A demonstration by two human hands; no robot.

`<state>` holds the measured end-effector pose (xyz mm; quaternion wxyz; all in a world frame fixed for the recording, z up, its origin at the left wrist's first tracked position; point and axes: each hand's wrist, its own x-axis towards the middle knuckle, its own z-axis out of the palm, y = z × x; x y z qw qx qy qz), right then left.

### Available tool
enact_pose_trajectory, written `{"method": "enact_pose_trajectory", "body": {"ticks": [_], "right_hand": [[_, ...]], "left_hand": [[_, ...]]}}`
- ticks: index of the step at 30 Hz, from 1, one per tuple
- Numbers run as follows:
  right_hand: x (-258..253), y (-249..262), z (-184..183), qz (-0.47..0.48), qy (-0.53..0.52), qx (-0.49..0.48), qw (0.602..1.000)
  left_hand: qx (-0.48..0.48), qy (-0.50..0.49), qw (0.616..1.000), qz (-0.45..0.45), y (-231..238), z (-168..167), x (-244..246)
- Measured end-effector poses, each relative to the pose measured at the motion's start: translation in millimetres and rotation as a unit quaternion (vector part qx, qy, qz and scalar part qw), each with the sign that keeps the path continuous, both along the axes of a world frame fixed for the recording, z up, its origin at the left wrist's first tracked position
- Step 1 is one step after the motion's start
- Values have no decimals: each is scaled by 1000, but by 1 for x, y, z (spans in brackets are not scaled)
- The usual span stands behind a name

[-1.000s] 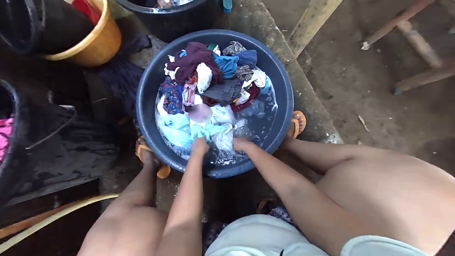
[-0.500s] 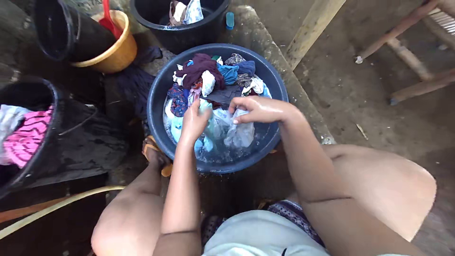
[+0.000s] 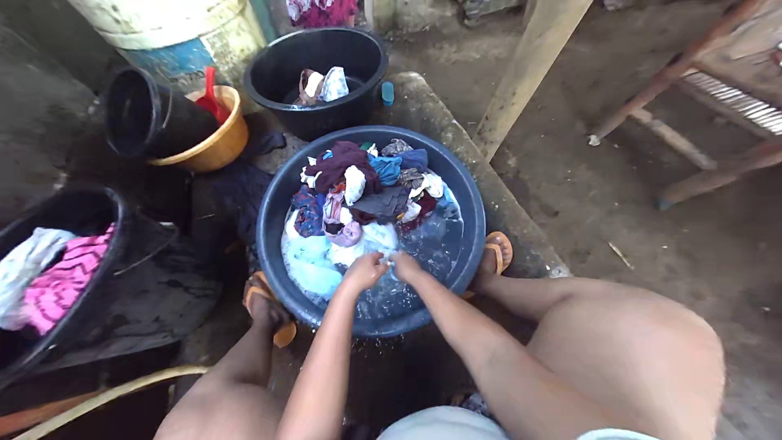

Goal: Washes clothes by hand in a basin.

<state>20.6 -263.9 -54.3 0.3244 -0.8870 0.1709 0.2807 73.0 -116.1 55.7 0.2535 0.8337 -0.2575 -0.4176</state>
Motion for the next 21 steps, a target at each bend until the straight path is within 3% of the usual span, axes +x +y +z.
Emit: {"method": "enact_pose_trajectory", "body": {"ticks": [3, 6, 9, 12, 14, 16, 18, 21], "right_hand": [[-17, 3, -39, 34, 74, 5, 997], [-8, 1, -28, 52, 104, 27, 993], [18, -3, 62, 78, 30, 65, 994], [18, -9, 173, 111, -116, 100, 982], [3, -19, 222, 98, -236, 144, 956], [-17, -35, 262, 58, -352, 197, 913], [-37, -60, 279, -37, -443, 231, 865], [-54, -100, 241, -289, -442, 237, 815]], "left_hand": [[-16, 7, 999, 43, 8, -19, 7], [-69, -27, 994, 85, 17, -28, 11], [-184, -35, 974, 126, 19, -34, 9], [-370, -57, 909, 183, 3, -46, -9], [-396, -106, 875, 258, -16, -40, -28], [-310, -168, 888, 295, -32, -26, -39], [-223, -203, 907, 294, -45, -6, -43], [-280, -186, 871, 358, -60, 31, -37]]}}
